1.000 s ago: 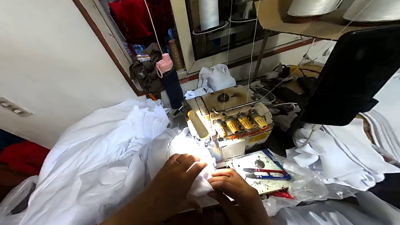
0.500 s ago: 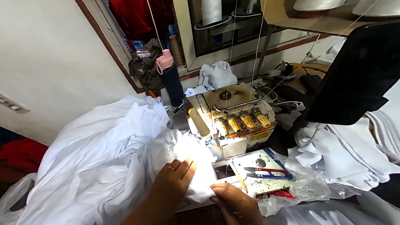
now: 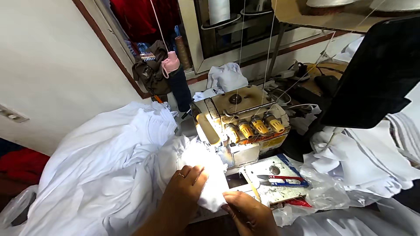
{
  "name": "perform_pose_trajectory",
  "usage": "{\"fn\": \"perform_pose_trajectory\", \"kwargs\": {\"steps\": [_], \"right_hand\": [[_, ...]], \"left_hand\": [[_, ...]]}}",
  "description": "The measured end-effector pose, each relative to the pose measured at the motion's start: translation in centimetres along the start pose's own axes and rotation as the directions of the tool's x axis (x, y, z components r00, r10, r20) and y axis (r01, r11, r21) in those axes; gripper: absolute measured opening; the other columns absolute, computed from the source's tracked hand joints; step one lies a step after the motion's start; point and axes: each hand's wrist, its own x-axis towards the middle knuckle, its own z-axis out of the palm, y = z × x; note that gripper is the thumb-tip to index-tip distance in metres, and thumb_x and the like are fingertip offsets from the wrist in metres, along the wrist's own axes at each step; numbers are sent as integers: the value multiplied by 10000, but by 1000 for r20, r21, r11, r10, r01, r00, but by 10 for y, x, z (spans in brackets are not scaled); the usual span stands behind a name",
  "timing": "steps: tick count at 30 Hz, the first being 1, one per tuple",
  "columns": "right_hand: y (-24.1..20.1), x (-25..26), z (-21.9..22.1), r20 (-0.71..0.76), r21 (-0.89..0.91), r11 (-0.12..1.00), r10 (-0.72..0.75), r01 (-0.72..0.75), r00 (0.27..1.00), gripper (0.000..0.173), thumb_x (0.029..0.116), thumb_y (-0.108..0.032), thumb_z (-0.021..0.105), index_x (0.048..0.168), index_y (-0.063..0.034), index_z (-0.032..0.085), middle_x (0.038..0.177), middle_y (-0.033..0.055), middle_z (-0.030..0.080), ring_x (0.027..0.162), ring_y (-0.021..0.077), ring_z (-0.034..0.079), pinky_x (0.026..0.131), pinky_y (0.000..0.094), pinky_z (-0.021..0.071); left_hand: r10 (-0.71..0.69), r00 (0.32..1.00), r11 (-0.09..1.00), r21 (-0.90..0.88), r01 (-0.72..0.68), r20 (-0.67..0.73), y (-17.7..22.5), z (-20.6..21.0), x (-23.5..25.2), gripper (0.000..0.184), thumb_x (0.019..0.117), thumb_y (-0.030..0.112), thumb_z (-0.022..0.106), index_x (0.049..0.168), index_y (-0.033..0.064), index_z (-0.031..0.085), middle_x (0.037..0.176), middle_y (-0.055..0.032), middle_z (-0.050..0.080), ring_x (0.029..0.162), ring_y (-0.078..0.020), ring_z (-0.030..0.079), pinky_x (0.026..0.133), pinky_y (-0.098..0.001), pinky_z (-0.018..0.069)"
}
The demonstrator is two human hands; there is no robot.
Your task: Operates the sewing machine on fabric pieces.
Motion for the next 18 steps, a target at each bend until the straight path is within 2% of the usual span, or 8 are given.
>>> {"fn": "perform_pose_trajectory", "kwargs": {"steps": [3, 5, 8, 11, 15, 18], "right_hand": [[-7, 6, -3, -5, 24, 999, -36, 36, 999, 151, 988, -113, 641, 994, -7, 748, 1037, 116, 757, 1009, 124, 716, 915, 205, 553], [-12, 11, -2, -20, 3, 997, -74, 74, 997, 139, 999, -114, 621, 982, -19, 721, 1031, 111, 743, 1005, 107, 703, 907, 177, 541], [-17, 16, 1, -23, -35, 995, -93, 92, 995, 115, 996, -93, 615, 953, -23, 695, 993, 113, 721, 941, 115, 696, 846, 173, 551], [-18, 16, 0, -16, -44, 996, -76, 76, 997, 99, 983, -91, 633, 954, -22, 698, 985, 115, 717, 926, 119, 693, 830, 172, 550], [-17, 15, -1, -14, -27, 998, -64, 63, 998, 109, 985, -100, 642, 949, -15, 699, 986, 120, 719, 932, 114, 690, 838, 158, 539], [-18, 14, -2, -9, -8, 999, -54, 54, 999, 115, 982, -100, 646, 948, -8, 706, 988, 127, 722, 931, 115, 691, 844, 158, 536]], "left_hand": [[30, 995, 1000, 6, -29, -98, 3, 8, 1, 281, 915, 178, 591, 1160, 129, 719, 1147, -65, 718, 1067, -247, 668, 876, -382, 545], [7, 981, 1000, -21, -11, -192, 8, 19, 6, 242, 936, 217, 584, 1099, 140, 746, 1071, -40, 736, 1034, -214, 666, 890, -346, 524], [-91, 946, 993, -95, 64, -312, 12, 36, 16, 185, 929, 172, 605, 958, 126, 782, 912, -38, 710, 898, -174, 655, 790, -287, 526], [-134, 913, 989, -112, 98, -385, 12, 47, 20, 164, 909, 122, 623, 909, 115, 787, 849, -53, 679, 824, -169, 638, 734, -259, 523], [-111, 900, 993, -91, 79, -422, 12, 51, 20, 171, 912, 128, 617, 900, 135, 788, 851, -57, 682, 815, -170, 619, 740, -248, 503], [-59, 924, 996, -79, 31, -379, 8, 44, 18, 183, 931, 121, 610, 933, 137, 792, 883, -59, 701, 815, -158, 631, 736, -232, 512]]}}
